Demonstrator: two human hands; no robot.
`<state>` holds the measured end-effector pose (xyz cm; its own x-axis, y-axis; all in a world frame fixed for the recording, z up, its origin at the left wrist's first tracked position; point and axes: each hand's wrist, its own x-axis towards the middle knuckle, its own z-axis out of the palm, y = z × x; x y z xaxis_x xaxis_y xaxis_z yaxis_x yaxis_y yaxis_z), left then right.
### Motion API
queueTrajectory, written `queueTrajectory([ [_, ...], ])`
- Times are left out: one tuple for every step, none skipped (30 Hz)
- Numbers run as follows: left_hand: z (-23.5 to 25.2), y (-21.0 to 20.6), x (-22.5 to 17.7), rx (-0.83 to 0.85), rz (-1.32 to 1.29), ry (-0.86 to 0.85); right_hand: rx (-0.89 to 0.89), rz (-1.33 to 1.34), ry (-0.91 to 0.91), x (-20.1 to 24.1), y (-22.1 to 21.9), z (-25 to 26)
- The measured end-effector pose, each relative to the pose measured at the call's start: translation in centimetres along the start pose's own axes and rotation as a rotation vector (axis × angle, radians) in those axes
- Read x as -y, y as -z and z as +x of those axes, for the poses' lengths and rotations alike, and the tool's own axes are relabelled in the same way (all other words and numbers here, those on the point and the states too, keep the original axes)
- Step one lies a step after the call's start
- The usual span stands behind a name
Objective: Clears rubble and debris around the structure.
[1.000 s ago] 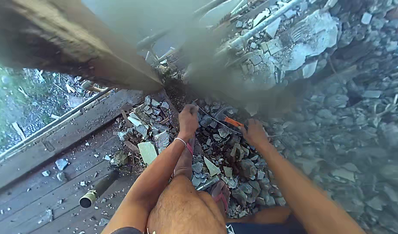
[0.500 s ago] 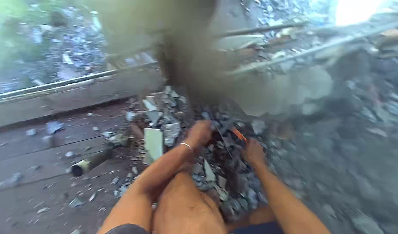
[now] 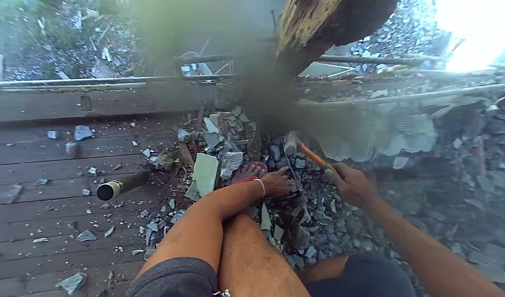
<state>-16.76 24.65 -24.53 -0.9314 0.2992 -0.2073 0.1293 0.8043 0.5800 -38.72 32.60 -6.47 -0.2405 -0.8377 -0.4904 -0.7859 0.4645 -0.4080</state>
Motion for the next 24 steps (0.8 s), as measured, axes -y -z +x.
queueTrajectory([
  [0.1,-0.4,0.0,0.043,-0.009,0.006,-0.082,0.107,0.074,1.7,1.2,0.5],
  [-0.1,-0.6,-0.1,0.042,0.003,-0.004,-0.176,0.217,0.138,3.2,2.2,0.9],
  [-0.1,-0.4,-0.2,-0.023,0.031,-0.030,-0.256,0.319,0.175,4.3,3.0,1.2],
  [0.0,0.0,-0.4,-0.121,0.064,-0.062,-0.291,0.414,0.194,5.0,3.8,1.4],
  [0.3,0.3,-0.5,-0.197,0.092,-0.087,-0.257,0.525,0.200,5.5,4.4,1.3],
  [0.7,0.7,-0.5,-0.228,0.100,-0.104,-0.186,0.643,0.203,5.7,4.7,1.1],
  [1.1,0.7,-0.2,-0.221,0.095,-0.118,-0.117,0.742,0.189,5.6,4.3,0.9],
  [1.5,0.5,0.0,-0.194,0.084,-0.127,-0.095,0.782,0.154,5.3,3.6,0.4],
  [1.8,0.3,0.4,-0.155,0.078,-0.129,-0.142,0.741,0.106,5.0,2.9,0.0],
  [2.2,0.2,0.7,-0.125,0.075,-0.115,-0.234,0.634,0.048,4.5,2.4,-0.2],
  [2.4,0.3,0.7,-0.110,0.061,-0.090,-0.311,0.505,-0.002,3.9,2.0,-0.2],
  [2.7,0.2,0.5,-0.106,0.042,-0.055,-0.348,0.418,-0.035,3.4,1.7,-0.3],
  [2.9,0.0,0.1,-0.098,0.026,-0.017,-0.348,0.403,-0.048,3.3,1.5,-0.3],
  [2.9,-0.1,0.0,-0.097,0.028,0.007,-0.332,0.438,-0.047,3.7,1.3,-0.1],
  [2.6,-0.2,0.2,-0.094,0.030,0.016,-0.319,0.479,-0.048,4.4,1.2,0.3],
  [2.2,-0.4,0.3,-0.087,0.029,0.007,-0.310,0.498,-0.055,5.1,1.2,0.6],
  [1.7,-0.4,0.4,-0.076,0.019,-0.006,-0.317,0.506,-0.063,5.6,1.4,0.8],
  [1.3,0.0,0.6,-0.062,0.012,-0.018,-0.344,0.499,-0.064,6.0,1.5,1.2],
  [1.0,0.4,0.8,-0.045,0.007,-0.031,-0.386,0.479,-0.059,6.2,1.4,1.5],
  [0.9,0.8,1.0,-0.033,0.007,-0.043,-0.428,0.458,-0.042,6.3,1.0,1.8],
  [0.9,1.1,1.1,-0.022,0.003,-0.050,-0.456,0.452,-0.005,6.2,0.3,2.2],
  [0.9,1.4,1.2,-0.009,-0.005,-0.058,-0.469,0.441,0.037,5.9,-0.7,2.5],
  [1.0,1.5,1.4,-0.007,-0.013,-0.066,-0.470,0.412,0.069,5.4,-2.3,2.9],
  [1.0,1.4,1.5,-0.007,-0.022,-0.070,-0.464,0.326,0.066,4.6,-4.1,3.4],
])
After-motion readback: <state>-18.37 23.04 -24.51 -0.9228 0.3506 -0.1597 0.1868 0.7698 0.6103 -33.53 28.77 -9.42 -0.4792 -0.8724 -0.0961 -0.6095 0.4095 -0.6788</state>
